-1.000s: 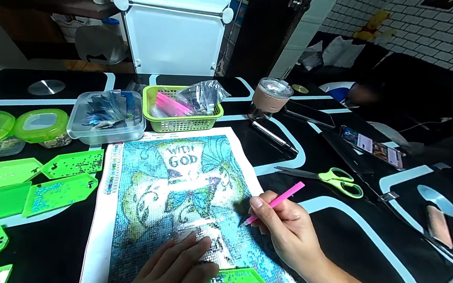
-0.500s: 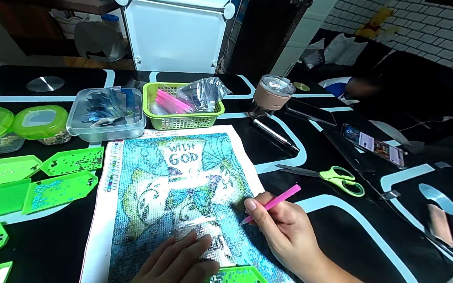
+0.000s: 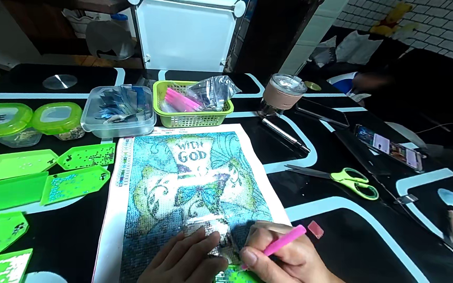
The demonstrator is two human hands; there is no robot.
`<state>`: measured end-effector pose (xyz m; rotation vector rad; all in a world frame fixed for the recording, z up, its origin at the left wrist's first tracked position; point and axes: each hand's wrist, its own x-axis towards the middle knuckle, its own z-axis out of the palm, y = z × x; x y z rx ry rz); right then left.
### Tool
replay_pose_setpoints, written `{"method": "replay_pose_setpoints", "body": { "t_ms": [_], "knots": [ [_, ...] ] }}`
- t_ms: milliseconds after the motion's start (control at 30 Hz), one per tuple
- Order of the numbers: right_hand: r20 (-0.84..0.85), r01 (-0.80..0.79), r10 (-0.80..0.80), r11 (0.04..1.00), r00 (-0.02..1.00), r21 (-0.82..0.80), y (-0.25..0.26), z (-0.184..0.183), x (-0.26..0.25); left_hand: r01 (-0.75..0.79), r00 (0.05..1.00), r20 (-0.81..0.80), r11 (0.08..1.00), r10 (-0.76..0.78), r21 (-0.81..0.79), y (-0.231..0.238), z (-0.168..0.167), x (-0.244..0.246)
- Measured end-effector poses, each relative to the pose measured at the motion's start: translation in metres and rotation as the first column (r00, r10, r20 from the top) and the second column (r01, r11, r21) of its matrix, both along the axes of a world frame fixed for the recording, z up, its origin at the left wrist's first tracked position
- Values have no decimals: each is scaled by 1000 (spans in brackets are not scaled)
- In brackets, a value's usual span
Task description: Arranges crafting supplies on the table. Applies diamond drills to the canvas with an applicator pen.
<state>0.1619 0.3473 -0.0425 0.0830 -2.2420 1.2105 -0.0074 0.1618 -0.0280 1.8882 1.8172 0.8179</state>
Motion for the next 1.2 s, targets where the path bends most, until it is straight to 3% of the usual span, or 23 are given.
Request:
{"method": "replay_pose_setpoints", "body": {
  "t_ms": [933, 1100, 1200],
  "knots": [
    [18, -63, 62, 997, 998, 51, -4, 0, -1, -15, 1000, -24, 999, 16, 31, 1, -3, 2],
    [12, -28, 30, 991, 999, -134, 0, 3, 1, 1, 1000, -21, 1000, -1, 10, 1, -1, 0],
    [-5, 86, -91, 959, 996, -272, 8, 3, 4, 5, 1000, -19, 1000, -5, 2, 1, 0, 0]
  ]
}}
